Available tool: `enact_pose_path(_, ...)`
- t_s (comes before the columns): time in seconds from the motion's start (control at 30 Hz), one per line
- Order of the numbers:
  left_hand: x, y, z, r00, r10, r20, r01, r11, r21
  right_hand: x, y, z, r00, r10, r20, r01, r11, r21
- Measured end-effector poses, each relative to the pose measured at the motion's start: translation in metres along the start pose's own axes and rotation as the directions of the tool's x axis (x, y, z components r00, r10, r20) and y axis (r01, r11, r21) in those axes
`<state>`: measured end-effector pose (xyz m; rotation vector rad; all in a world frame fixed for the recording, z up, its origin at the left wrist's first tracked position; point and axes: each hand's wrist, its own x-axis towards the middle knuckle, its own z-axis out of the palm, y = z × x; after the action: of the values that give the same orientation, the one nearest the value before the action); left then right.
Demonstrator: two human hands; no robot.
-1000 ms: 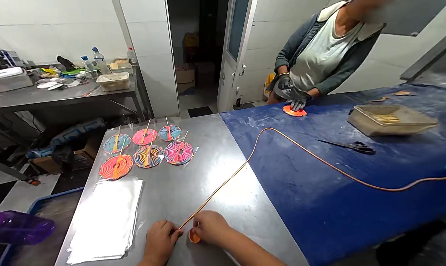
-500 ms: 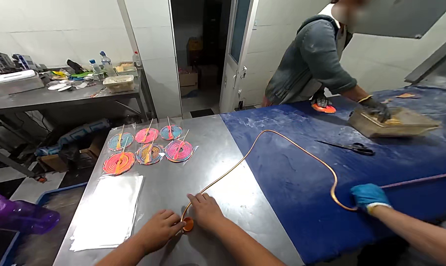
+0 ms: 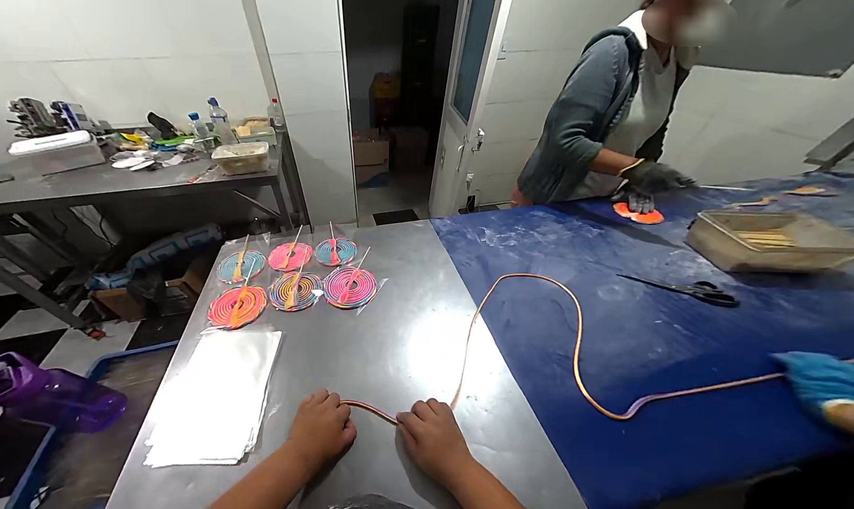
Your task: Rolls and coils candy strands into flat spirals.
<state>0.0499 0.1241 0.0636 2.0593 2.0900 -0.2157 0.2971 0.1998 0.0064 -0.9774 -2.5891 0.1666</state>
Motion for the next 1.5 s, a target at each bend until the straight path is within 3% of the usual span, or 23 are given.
enact_pose_path(0.13,0.002,0.009,-0.013,0.977,-0.174,0.124,0.177,0.984,-0.019,-0.015,-0.002,-0.003,0.999,0.005,-0.040,-0.006,1.000,-0.030)
enact_pose_path(0.23,0.003,0.000,-0.034,0.963,-0.193,0.189,0.211,0.974,-0.079,-0.015,-0.003,-0.005,0.999,0.001,-0.033,-0.002,1.000,-0.026)
enact_pose_path(0.3,0.002,-0.009,-0.051,0.976,-0.171,0.137,0.188,0.975,-0.121,-0.014,-0.004,-0.006,1.000,-0.004,-0.012,0.003,1.000,-0.004)
enact_pose_path(0.4,0.007,-0.022,-0.061,0.993,0.095,0.075,-0.084,0.987,-0.135,-0.016,-0.002,-0.005,0.999,-0.023,-0.026,0.023,1.000,0.013)
enact_pose_path(0.47,0.010,-0.026,-0.055,0.946,0.301,0.124,-0.295,0.954,-0.060,-0.017,-0.002,-0.003,0.999,-0.028,-0.047,0.028,1.000,0.009)
enact_pose_path(0.53,0.013,-0.025,-0.046,0.920,0.358,0.162,-0.367,0.930,0.028,-0.016,-0.001,0.000,0.997,-0.037,-0.067,0.038,0.999,0.005)
enact_pose_path(0.63,0.014,-0.019,-0.041,0.958,0.241,0.154,-0.253,0.965,0.068,-0.016,-0.001,0.000,0.996,-0.034,-0.078,0.034,0.999,0.003)
enact_pose_path(0.73,0.015,-0.010,-0.049,0.970,-0.063,0.235,0.043,0.995,0.091,-0.017,0.000,0.002,0.996,-0.031,-0.084,0.031,1.000,0.003)
enact_pose_path(0.83,0.016,-0.007,-0.052,0.891,-0.310,0.331,0.290,0.951,0.111,-0.016,0.001,0.003,0.994,-0.039,-0.103,0.037,0.999,-0.015)
enact_pose_path(0.93,0.017,-0.014,-0.060,0.795,-0.386,0.468,0.417,0.908,0.040,-0.015,0.002,0.003,0.992,-0.041,-0.115,0.039,0.999,-0.018)
enact_pose_path(0.97,0.017,-0.017,-0.063,0.799,-0.385,0.463,0.422,0.906,0.025,-0.015,0.002,0.003,0.993,-0.042,-0.113,0.040,0.999,-0.019)
enact_pose_path(1.03,0.017,-0.019,-0.067,0.897,-0.287,0.335,0.302,0.953,0.008,-0.015,0.002,0.003,0.993,-0.040,-0.111,0.037,0.999,-0.024)
enact_pose_path(1.1,0.021,-0.025,-0.059,0.982,0.007,0.189,-0.004,1.000,-0.017,-0.015,0.002,0.002,0.994,-0.038,-0.102,0.036,0.999,-0.025)
enact_pose_path(1.17,0.026,-0.027,-0.050,0.957,0.227,0.181,-0.231,0.973,0.004,-0.014,0.002,0.001,0.994,-0.039,-0.104,0.037,0.999,-0.027)
enact_pose_path(1.23,0.025,-0.019,-0.052,0.955,0.134,0.264,-0.155,0.986,0.059,-0.015,0.002,0.001,0.993,-0.042,-0.108,0.040,0.999,-0.024)
enact_pose_path(1.3,0.024,-0.015,-0.057,0.941,-0.075,0.330,0.051,0.995,0.081,-0.015,0.002,0.003,0.992,-0.043,-0.121,0.040,0.999,-0.020)
enact_pose_path(1.4,0.023,-0.018,-0.063,0.847,-0.298,0.441,0.297,0.952,0.072,-0.015,0.003,0.004,0.990,-0.042,-0.131,0.039,0.999,-0.025)
enact_pose_path(1.47,0.021,-0.022,-0.067,0.834,-0.330,0.443,0.346,0.937,0.046,-0.015,0.003,0.004,0.991,-0.043,-0.127,0.039,0.999,-0.031)
enact_pose_path(1.5,0.019,-0.024,-0.068,0.876,-0.293,0.383,0.306,0.951,0.028,-0.015,0.003,0.004,0.991,-0.043,-0.128,0.039,0.999,-0.032)
